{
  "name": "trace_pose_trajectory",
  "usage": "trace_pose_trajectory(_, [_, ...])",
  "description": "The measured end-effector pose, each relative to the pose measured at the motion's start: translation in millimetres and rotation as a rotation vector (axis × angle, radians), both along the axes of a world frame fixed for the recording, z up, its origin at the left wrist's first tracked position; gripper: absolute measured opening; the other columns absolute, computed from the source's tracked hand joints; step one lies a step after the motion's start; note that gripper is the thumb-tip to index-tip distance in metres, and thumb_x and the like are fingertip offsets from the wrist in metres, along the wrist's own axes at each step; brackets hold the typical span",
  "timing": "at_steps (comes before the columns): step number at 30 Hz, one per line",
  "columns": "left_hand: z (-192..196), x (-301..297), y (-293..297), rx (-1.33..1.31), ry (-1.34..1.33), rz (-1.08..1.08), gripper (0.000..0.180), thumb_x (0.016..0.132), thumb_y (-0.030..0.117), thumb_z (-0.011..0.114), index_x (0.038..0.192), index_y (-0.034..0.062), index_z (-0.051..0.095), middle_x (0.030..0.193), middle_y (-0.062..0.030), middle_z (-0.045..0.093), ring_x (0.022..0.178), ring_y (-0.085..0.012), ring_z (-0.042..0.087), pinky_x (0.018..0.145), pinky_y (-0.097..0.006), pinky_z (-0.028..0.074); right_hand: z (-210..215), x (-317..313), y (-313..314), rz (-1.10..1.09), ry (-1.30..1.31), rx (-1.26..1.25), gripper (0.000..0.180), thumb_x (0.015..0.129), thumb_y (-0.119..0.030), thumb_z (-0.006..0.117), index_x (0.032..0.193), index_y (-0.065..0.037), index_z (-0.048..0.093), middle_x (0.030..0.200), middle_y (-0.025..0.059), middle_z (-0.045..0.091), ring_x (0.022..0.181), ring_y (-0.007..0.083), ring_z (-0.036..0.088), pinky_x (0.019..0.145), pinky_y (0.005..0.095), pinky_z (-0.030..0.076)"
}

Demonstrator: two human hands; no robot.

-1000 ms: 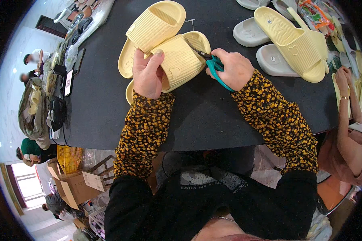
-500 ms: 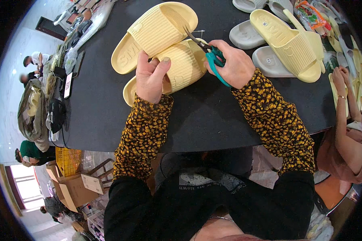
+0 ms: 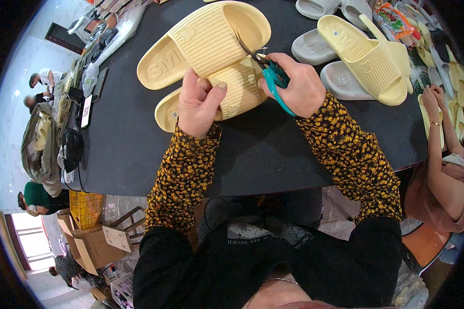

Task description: The person cuts excess material from pairs of foam slides using snips by hand.

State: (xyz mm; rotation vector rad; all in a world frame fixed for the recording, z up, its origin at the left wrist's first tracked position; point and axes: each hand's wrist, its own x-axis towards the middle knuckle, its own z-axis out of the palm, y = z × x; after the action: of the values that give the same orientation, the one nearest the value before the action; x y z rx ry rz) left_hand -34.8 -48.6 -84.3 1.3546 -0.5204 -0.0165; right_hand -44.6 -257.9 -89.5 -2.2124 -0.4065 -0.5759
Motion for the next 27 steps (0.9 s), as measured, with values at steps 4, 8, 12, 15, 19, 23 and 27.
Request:
trace_pose_trajectory(4, [2.0, -1.9, -0.5, 0.026, -0.035, -0.023, 0.056, 0.088, -0.006, 0.049, 0.138, 0.0005, 0.024, 0.128, -0.0178, 0.049, 0.118, -0.0229, 0.05, 0.097, -0.033, 0.04, 4.1, -0.3, -0.3, 0.007, -0.036, 0.019, 0.042, 0.076, -0.03, 0.068, 0.107, -0.004, 0.056, 0.074, 0.0171, 0.065, 0.07, 0.0322, 0.065, 0.062, 0.0398, 0.052])
trace_pose_trajectory(8, [-1.9, -1.7, -0.8, 0.036, -0.051, -0.012, 0.06, 0.087, -0.004, 0.051, 0.14, 0.0022, 0.023, 0.13, -0.0194, 0.047, 0.119, -0.0254, 0.048, 0.099, -0.036, 0.039, 5.5, -0.1, -1.2, -0.002, -0.048, 0.014, 0.043, 0.076, -0.03, 0.069, 0.107, -0.004, 0.056, 0.074, 0.0167, 0.065, 0.069, 0.0323, 0.065, 0.062, 0.0397, 0.052])
trace_pose_trajectory(12, [-1.7, -2.7, 1.3, 0.083, -0.083, -0.035, 0.059, 0.088, -0.005, 0.05, 0.14, 0.0017, 0.023, 0.13, -0.0194, 0.047, 0.119, -0.0248, 0.048, 0.099, -0.036, 0.039, 7.5, -0.8, -3.2, -0.007, -0.057, 0.016, 0.043, 0.076, -0.031, 0.069, 0.107, -0.004, 0.056, 0.073, 0.0172, 0.065, 0.069, 0.0323, 0.065, 0.062, 0.0399, 0.052])
trace_pose_trajectory(15, [-0.8, -3.9, 2.1, 0.118, -0.085, -0.047, 0.059, 0.088, -0.005, 0.049, 0.14, 0.0011, 0.023, 0.131, -0.0196, 0.047, 0.119, -0.0247, 0.048, 0.098, -0.035, 0.039, 8.6, -1.8, -4.1, -0.006, -0.059, 0.02, 0.042, 0.077, -0.031, 0.069, 0.107, -0.005, 0.057, 0.074, 0.0175, 0.065, 0.069, 0.0327, 0.065, 0.062, 0.0405, 0.052])
trace_pose_trajectory(19, [-2.0, -3.5, 0.0, 0.044, -0.093, -0.075, 0.057, 0.088, -0.006, 0.049, 0.139, -0.0008, 0.024, 0.13, -0.0163, 0.049, 0.118, -0.0213, 0.049, 0.098, -0.032, 0.039, 10.3, -2.7, -6.2, -0.019, -0.045, -0.018, 0.039, 0.077, -0.031, 0.068, 0.106, -0.006, 0.058, 0.075, 0.0173, 0.065, 0.071, 0.0338, 0.065, 0.063, 0.0412, 0.052])
trace_pose_trajectory(23, [-0.3, -3.3, 2.3, 0.06, -0.103, -0.081, 0.057, 0.088, -0.007, 0.048, 0.139, -0.0007, 0.024, 0.13, -0.0164, 0.049, 0.119, -0.0218, 0.048, 0.098, -0.032, 0.038, 11.7, -3.6, -5.7, -0.013, -0.029, -0.034, 0.04, 0.077, -0.022, 0.071, 0.107, -0.001, 0.057, 0.081, 0.0172, 0.065, 0.071, 0.0276, 0.066, 0.063, 0.0325, 0.052])
trace_pose_trajectory(27, [-1.5, -2.8, 0.4, 0.032, -0.087, -0.078, 0.057, 0.088, -0.007, 0.048, 0.139, -0.0006, 0.024, 0.13, -0.0166, 0.048, 0.12, -0.022, 0.048, 0.099, -0.033, 0.038, 11.0, -3.2, -6.4, -0.001, -0.037, 0.019, 0.039, 0.078, -0.026, 0.07, 0.106, -0.002, 0.058, 0.079, 0.017, 0.065, 0.07, 0.0288, 0.066, 0.063, 0.0353, 0.052])
